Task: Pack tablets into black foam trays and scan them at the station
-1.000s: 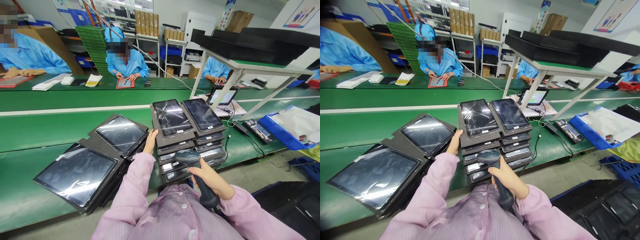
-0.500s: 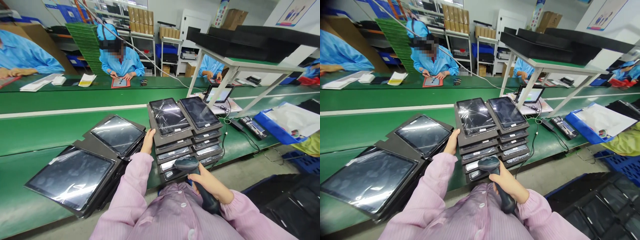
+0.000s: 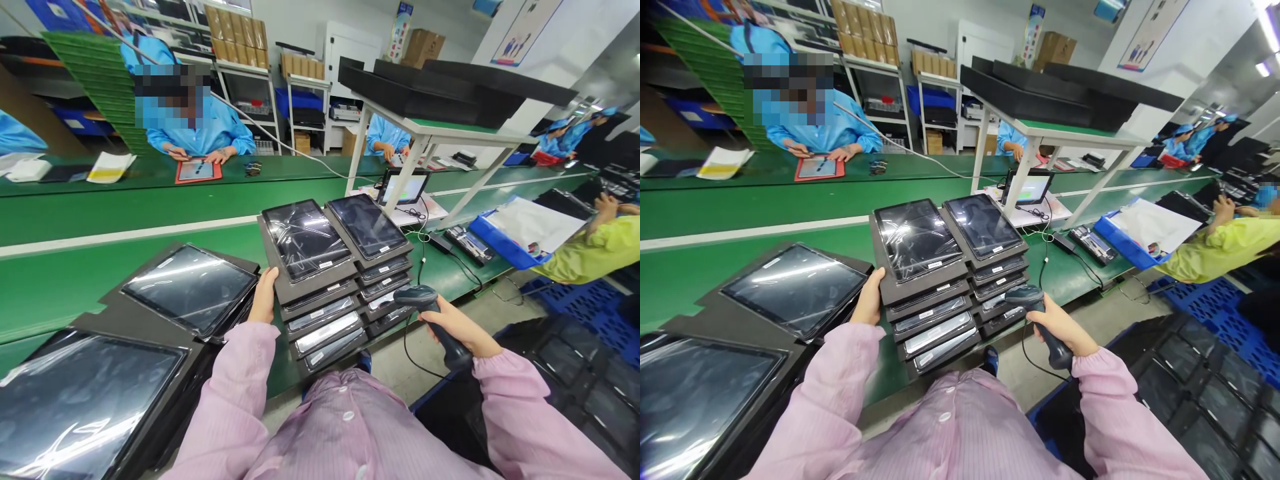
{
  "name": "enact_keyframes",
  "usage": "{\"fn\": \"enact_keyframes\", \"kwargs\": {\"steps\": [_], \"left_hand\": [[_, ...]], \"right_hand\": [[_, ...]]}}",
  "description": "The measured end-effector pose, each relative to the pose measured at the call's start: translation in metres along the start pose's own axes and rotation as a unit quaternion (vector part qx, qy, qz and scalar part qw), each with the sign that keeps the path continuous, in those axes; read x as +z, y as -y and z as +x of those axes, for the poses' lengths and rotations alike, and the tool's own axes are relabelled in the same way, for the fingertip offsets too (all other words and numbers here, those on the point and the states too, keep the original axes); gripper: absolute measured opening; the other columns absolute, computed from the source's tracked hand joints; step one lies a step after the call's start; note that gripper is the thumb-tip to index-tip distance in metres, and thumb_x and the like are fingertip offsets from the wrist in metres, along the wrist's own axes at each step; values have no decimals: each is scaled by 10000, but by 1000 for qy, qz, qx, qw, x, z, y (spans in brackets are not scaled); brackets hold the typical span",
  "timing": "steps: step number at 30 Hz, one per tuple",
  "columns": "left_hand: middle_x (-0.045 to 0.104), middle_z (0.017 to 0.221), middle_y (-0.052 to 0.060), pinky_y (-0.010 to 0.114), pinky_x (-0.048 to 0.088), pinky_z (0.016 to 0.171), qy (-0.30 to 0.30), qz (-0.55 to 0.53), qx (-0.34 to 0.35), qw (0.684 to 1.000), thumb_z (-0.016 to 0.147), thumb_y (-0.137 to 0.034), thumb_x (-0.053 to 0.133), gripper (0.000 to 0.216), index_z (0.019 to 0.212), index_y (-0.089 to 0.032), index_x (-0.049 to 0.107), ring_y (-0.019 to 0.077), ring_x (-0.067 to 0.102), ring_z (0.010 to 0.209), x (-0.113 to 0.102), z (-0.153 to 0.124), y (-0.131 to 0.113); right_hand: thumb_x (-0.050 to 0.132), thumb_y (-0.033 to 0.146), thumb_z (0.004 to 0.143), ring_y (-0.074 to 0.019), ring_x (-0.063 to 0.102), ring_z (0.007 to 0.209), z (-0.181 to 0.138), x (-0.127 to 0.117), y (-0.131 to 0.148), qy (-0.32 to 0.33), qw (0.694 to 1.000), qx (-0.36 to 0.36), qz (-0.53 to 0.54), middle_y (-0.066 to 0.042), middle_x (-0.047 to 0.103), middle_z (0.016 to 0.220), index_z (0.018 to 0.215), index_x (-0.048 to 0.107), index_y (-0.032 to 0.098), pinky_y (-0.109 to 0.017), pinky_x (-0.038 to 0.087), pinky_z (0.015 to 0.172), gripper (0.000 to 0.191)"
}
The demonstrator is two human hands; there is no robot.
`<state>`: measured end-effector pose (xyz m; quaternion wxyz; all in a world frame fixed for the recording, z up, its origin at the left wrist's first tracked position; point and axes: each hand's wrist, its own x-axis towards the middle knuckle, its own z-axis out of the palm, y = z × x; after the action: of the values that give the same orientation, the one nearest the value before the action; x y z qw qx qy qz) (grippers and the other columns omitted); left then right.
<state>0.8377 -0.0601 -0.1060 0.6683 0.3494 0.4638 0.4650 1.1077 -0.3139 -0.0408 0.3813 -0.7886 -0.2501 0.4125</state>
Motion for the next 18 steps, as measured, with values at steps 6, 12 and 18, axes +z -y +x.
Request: {"fn": "enact_keyframes", "kwargs": {"steps": [6,12,18], "left_hand": [[628,737,-5,281,476,694,-6,-6,-4,1000,482,-465,680,400,755,-187,591,192,603,790,5,-7,-6],[609,700,-19,248,462,641,-23,-13,-18,999,471,-438,664,359,720,-189,596,159,579,724,8,-9,-8],[603,655,-27,240,463,589,-55,-11,-38,998,530,-380,617,245,677,-188,580,126,547,602,12,-12,-12]], "right_hand": [[604,366,547,-98,507,421,-5,-4,-1,29,1000,-10,3,30,583,739,914,378,222,-239,409,368,454],[576,355,536,-84,500,443,-10,-11,-25,52,998,20,-16,12,588,793,926,374,222,-235,403,382,458],[564,308,552,-87,487,437,-10,-10,-41,54,998,-3,14,40,558,728,987,369,219,-236,394,391,485]]}}
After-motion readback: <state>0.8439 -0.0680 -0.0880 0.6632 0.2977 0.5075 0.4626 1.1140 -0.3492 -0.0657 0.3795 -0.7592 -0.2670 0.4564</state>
